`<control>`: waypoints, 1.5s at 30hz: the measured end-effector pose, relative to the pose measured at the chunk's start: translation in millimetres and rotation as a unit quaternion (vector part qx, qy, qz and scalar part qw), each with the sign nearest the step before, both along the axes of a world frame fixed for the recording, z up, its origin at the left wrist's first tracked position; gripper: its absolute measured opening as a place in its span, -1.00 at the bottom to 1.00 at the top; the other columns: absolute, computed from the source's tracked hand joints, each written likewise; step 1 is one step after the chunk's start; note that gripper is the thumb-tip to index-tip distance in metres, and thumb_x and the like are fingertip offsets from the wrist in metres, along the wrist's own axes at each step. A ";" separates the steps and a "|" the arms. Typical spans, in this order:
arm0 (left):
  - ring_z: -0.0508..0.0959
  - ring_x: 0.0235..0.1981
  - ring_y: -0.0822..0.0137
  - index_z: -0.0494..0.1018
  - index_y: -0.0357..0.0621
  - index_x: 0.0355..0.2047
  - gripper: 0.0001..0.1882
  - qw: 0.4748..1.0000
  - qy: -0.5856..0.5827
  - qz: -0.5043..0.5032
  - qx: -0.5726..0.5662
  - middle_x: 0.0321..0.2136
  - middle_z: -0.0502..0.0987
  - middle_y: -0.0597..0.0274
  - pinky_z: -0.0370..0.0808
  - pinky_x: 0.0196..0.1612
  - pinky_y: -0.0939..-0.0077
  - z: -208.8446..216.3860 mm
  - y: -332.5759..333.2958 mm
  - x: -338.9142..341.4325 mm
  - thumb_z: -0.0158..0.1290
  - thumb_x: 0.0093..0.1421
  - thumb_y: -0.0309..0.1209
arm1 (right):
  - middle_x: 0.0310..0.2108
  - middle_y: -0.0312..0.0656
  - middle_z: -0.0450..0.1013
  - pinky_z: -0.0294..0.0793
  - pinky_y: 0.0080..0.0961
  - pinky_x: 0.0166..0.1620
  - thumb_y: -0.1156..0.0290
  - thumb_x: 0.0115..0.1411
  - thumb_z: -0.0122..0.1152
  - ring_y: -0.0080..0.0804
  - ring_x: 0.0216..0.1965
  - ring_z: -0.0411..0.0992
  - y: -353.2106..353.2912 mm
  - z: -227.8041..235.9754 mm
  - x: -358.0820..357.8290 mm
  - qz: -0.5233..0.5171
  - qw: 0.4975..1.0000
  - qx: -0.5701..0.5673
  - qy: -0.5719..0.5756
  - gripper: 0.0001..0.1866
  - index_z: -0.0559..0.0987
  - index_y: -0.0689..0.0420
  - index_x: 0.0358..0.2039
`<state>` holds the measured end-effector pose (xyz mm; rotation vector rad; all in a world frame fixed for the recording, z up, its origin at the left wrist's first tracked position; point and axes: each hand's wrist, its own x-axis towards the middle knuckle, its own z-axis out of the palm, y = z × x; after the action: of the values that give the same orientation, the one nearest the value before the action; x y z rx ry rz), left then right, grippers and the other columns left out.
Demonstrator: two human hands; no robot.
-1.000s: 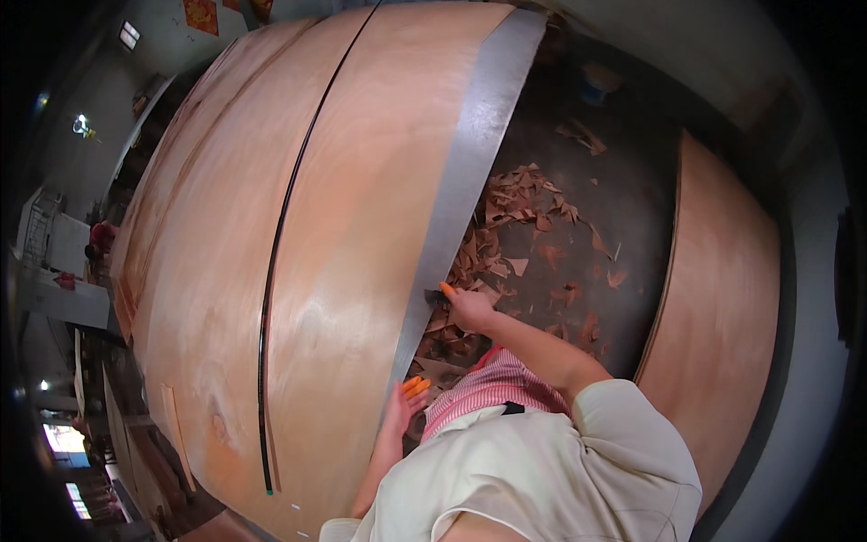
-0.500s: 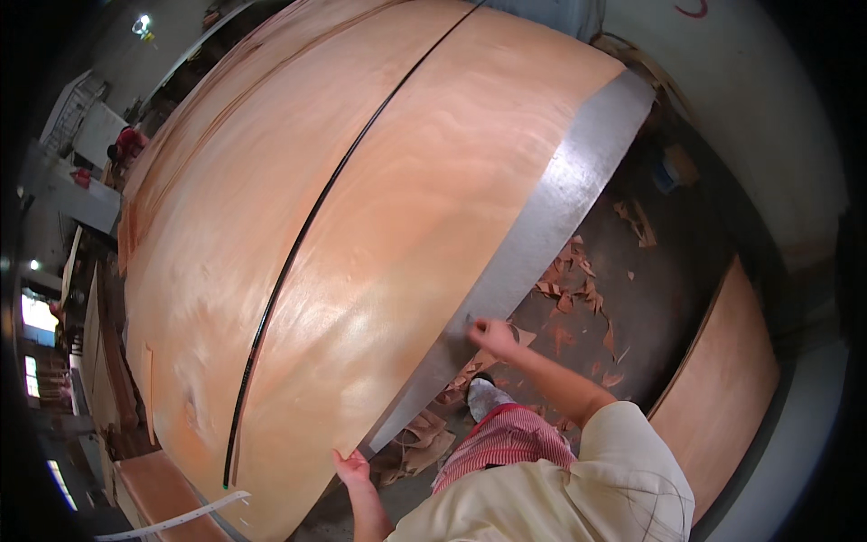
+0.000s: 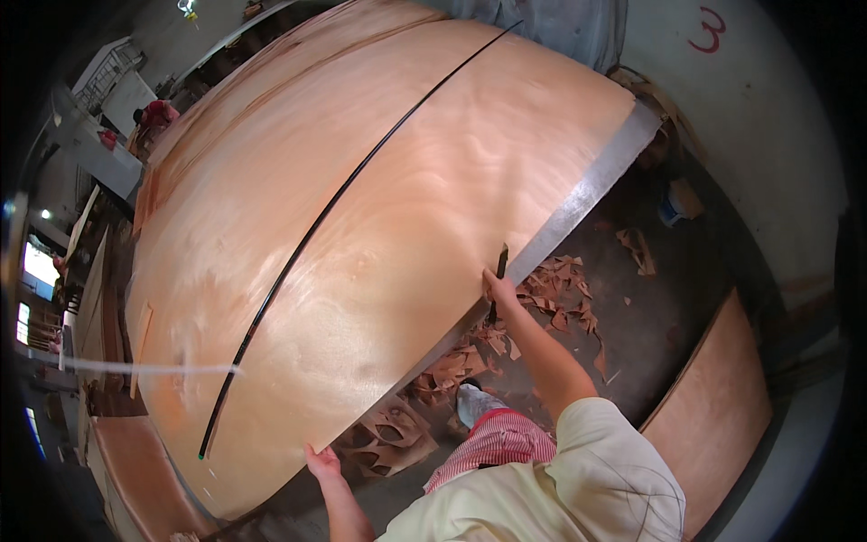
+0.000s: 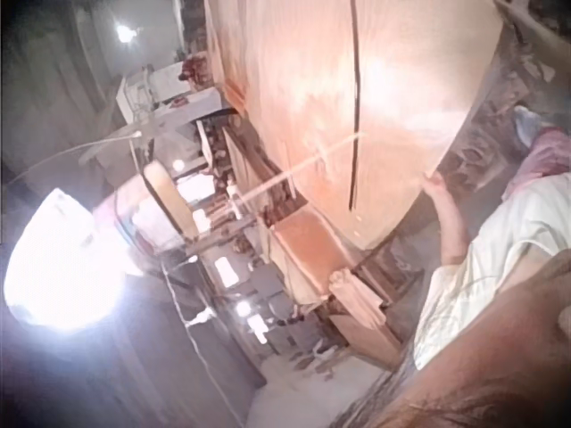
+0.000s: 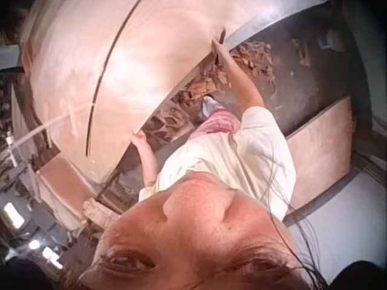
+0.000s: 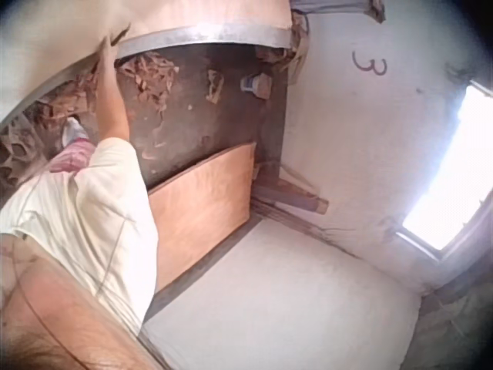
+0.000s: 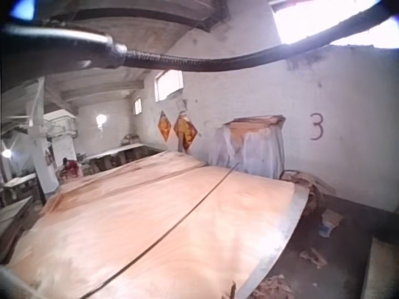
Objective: The person cuts large sheets of wood veneer on a curved metal table using a utility knife and a long flexible ruler. They measure and cut straight lines, then use a template to cut curved shapes, stacking the finished pieces.
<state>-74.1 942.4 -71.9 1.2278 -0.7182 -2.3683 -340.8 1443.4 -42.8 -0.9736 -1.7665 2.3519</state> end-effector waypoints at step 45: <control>0.44 -0.32 0.30 0.30 -0.27 -0.13 -0.64 0.964 0.145 0.221 -0.003 -0.25 0.44 0.11 0.43 -0.26 0.46 121.7 -122.0 141.3 -0.18 0.17 -0.26 | -0.29 -0.05 0.35 0.34 -0.29 -0.23 0.51 -0.07 -0.04 -0.08 -0.27 0.33 -373.1 -27.8 184.9 0.640 0.478 0.437 0.414 -0.79 0.48 0.07 -0.37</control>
<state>67.2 820.4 49.7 0.8943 -0.3161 -2.1014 -155.9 1070.3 -70.5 1.8107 -2.6776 0.8655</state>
